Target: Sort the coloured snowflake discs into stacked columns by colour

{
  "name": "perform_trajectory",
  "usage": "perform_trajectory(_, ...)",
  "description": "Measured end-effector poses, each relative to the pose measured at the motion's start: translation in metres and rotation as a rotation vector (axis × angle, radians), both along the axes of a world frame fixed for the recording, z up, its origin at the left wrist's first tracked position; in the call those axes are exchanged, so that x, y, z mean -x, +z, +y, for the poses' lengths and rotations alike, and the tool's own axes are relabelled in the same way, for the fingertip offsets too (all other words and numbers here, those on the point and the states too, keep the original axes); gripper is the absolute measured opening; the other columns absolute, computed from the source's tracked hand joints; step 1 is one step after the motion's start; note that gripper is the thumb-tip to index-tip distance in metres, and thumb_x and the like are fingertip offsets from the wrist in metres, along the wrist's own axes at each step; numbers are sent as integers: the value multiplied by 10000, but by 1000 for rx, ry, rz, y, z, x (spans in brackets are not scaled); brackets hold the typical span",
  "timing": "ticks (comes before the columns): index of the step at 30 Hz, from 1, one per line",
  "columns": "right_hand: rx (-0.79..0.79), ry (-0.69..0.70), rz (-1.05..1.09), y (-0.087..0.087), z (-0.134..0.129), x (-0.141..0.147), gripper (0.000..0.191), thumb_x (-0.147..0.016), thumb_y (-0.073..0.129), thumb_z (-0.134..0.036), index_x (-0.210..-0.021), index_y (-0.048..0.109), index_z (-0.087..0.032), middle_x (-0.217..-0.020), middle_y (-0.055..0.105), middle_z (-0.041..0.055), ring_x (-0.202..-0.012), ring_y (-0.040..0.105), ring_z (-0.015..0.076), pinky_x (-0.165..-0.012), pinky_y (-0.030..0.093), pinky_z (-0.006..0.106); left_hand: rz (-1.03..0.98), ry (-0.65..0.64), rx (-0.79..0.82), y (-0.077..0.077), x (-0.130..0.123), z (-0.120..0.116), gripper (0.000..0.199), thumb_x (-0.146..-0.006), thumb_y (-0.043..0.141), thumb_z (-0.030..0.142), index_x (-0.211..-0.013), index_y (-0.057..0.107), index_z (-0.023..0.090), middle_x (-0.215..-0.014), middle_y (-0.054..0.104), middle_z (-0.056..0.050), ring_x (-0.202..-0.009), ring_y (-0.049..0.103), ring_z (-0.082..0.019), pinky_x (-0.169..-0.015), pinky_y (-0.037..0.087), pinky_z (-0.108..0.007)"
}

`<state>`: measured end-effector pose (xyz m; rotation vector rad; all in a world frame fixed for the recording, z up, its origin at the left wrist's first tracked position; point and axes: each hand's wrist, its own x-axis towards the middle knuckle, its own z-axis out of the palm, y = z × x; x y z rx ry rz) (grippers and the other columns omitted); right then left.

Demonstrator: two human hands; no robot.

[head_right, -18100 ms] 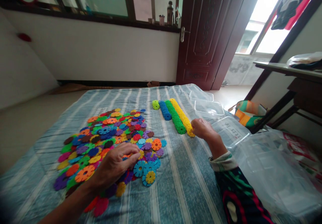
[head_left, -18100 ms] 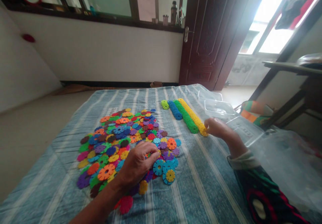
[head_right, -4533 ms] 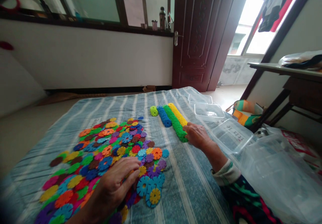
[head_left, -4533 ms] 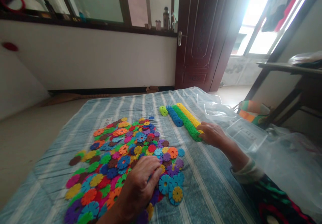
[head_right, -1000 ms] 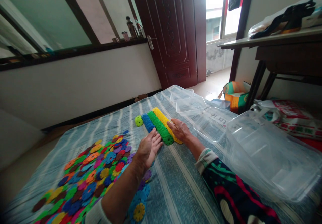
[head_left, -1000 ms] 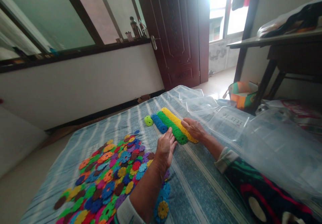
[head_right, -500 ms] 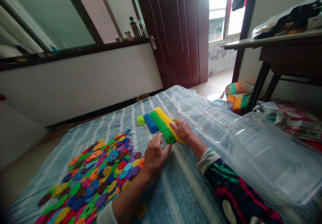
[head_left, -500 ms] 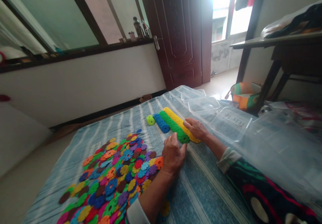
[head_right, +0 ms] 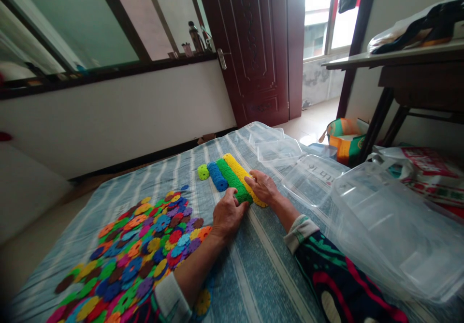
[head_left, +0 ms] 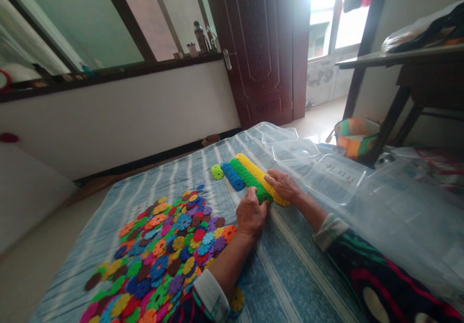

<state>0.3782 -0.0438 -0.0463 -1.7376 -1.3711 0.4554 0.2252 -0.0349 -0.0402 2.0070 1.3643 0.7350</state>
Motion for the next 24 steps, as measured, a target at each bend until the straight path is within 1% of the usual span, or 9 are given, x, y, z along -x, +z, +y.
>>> perform_trajectory(4,-2,3,-5,-1,1,0,327,-895,446,-430,-969,644,-181,-766,591,3,-726,520,139,-678,358,240,-3,3,-2,0,0,2,365,-691,735,225,-1009,557,248,-811,651,-39,-957,630,-270,-896,400,-326)
perform_trajectory(7,-6,-7,6,-3,2,0,329,-892,461,-421,-1025,643,-180,-809,617,13,-753,533,143,-691,371,243,13,8,-16,2,-1,5,379,-694,733,231,-1026,552,239,-800,658,-35,-923,640,-257,-848,412,-310)
perform_trajectory(9,-2,-11,2,-3,2,-1,325,-890,465,-416,-1036,643,-187,-818,627,12,-751,534,144,-686,374,243,96,3,-43,2,-1,7,402,-717,716,250,-1076,535,226,-807,668,-35,-896,650,-247,-803,422,-302)
perform_trajectory(12,5,-8,-25,-2,1,-1,314,-887,460,-423,-985,654,-196,-772,615,1,-717,526,141,-671,371,245,267,-6,-92,3,-3,9,448,-761,679,275,-1159,490,195,-829,687,-37,-869,665,-232,-739,431,-291)
perform_trajectory(14,6,-9,-23,-1,1,-1,307,-881,464,-422,-970,656,-199,-758,610,-4,-707,527,139,-674,374,244,328,-11,-108,4,-4,10,463,-777,666,287,-1183,472,180,-828,693,-31,-855,671,-219,-708,429,-281)
perform_trajectory(20,0,10,-23,1,-2,-1,327,-882,463,-427,-995,658,-189,-774,625,3,-722,547,144,-666,378,242,345,-24,-102,9,-3,9,477,-773,673,278,-1190,467,172,-828,691,-16,-832,672,-185,-676,419,-259)
perform_trajectory(24,11,1,-16,1,-2,-1,332,-884,471,-426,-1032,658,-195,-805,645,9,-753,563,146,-683,391,241,341,-38,-105,8,-2,8,498,-768,671,290,-1203,463,164,-822,691,-15,-828,672,-189,-670,423,-265)
